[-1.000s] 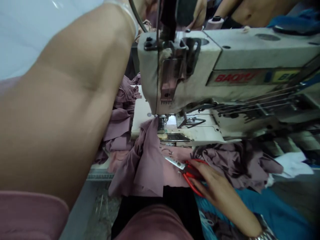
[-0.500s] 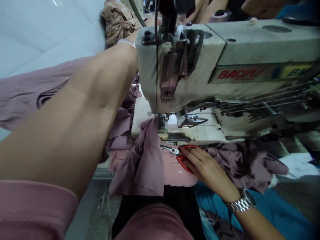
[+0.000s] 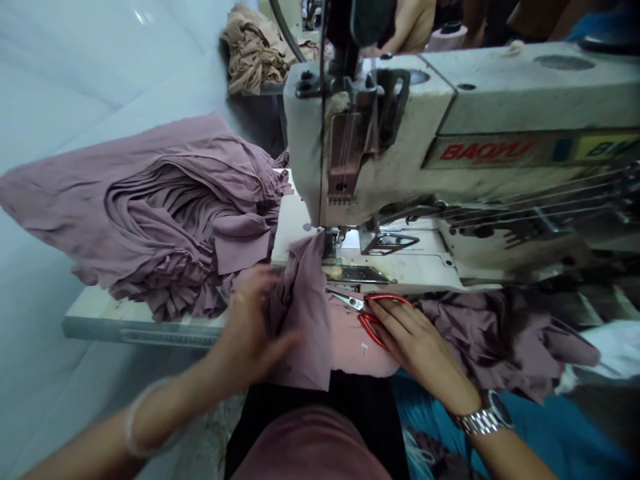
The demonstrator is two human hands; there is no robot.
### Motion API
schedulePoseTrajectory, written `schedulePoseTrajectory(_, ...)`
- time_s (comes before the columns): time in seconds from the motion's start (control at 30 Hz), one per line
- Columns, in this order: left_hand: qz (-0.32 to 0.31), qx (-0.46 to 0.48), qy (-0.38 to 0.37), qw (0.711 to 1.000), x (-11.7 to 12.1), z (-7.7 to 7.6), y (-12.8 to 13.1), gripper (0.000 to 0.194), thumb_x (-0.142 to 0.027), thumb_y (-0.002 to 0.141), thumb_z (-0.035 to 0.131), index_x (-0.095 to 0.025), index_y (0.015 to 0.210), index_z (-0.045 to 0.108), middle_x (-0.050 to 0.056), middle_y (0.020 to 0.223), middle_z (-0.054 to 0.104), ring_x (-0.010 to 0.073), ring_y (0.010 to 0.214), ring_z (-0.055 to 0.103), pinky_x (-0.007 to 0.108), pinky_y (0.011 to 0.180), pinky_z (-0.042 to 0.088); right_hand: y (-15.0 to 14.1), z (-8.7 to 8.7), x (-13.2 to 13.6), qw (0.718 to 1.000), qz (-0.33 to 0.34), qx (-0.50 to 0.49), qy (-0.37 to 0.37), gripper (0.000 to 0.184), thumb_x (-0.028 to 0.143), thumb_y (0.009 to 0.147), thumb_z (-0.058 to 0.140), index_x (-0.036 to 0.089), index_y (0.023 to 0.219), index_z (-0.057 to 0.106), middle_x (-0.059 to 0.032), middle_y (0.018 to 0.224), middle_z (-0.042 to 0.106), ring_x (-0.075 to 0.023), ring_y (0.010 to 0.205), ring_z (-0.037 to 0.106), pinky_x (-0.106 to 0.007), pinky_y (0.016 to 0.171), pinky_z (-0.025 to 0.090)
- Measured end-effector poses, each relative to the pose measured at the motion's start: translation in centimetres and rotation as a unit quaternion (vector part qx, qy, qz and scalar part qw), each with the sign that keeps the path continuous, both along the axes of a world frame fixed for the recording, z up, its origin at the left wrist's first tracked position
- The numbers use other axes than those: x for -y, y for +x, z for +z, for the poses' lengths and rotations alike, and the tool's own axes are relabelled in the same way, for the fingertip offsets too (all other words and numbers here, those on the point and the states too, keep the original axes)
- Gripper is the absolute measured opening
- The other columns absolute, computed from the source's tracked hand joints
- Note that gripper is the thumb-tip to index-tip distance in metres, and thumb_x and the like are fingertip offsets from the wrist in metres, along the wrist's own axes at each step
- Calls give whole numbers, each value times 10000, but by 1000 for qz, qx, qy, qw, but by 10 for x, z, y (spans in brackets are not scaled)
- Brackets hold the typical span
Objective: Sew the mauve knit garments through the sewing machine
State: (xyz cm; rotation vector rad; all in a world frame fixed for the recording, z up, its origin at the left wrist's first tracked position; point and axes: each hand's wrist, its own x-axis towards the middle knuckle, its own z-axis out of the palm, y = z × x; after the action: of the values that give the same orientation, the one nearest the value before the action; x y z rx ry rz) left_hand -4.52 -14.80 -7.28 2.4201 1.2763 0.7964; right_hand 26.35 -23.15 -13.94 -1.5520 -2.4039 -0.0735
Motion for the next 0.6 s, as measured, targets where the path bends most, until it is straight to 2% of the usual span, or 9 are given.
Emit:
schedulePoseTrajectory(0.07,-8,-92,-26,995,31,-15,-6,455,-257,823,663,-250,1246,495,146,1378,415,340,1240,463,500,968,446,3,1,1,1000,21,7,4,454,211,957,480,165,1408,463,-105,1358,545,-236,1201,542,-438,1055,467)
schedulePoseTrajectory(0.13,-58,-126,-122,983,37,-6,-14,357,-122,803,578,-247,1138,588,96,1157,561,256,1046,569,392,856,493,8,4,4,999,39,4,9,427,223,957,483,162,1379,495,-105,1354,551,-237,1204,547,-439,1063,463)
schedulePoseTrajectory(0.2,-166,-130,-257,943,15,26,-23,296,-78,758,524,-230,978,651,23,891,621,179,822,597,285,728,490,12,10,7,999,48,-9,5,418,250,959,487,173,1369,504,-96,1347,561,-231,1210,549,-431,1066,465)
schedulePoseTrajectory(0.3,-305,-179,-425,833,-55,95,-27,227,-86,763,488,-198,818,678,-15,797,668,141,750,619,224,691,482,13,21,12,998,59,-33,-9,431,284,963,488,199,1386,484,-75,1351,564,-216,1228,544,-422,1076,467)
schedulePoseTrajectory(0.33,-301,-206,-415,834,-82,116,-24,207,-118,783,501,-195,814,690,-15,810,681,140,753,627,227,709,488,11,24,12,997,64,-36,-14,436,287,965,486,204,1392,477,-71,1355,563,-213,1230,545,-421,1079,468)
schedulePoseTrajectory(0.37,-263,-234,-365,862,-108,134,-18,179,-134,784,521,-178,770,694,-5,781,674,142,739,619,235,718,489,8,27,11,997,68,-37,-19,435,282,966,484,206,1395,476,-68,1356,563,-209,1230,547,-421,1081,470)
schedulePoseTrajectory(0.47,-41,-192,-90,976,-167,164,4,237,-173,834,518,-123,989,690,15,859,654,138,780,592,283,792,483,-5,29,4,996,81,-37,-20,420,260,968,477,196,1383,495,-73,1346,571,-201,1230,550,-410,1082,479)
schedulePoseTrajectory(0.53,33,-127,39,991,-181,163,15,333,-219,888,494,-102,1172,624,49,1043,634,152,920,586,303,866,472,-13,25,-4,996,75,-37,-12,406,259,970,471,179,1367,513,-83,1336,578,-203,1231,548,-410,1085,479)
schedulePoseTrajectory(0.6,30,-119,97,988,-176,143,16,374,-249,906,508,-93,1237,588,91,1165,593,181,1049,566,321,947,448,-19,18,-9,998,60,-32,-3,397,263,974,463,158,1351,526,-97,1327,582,-209,1216,555,-420,1085,478)
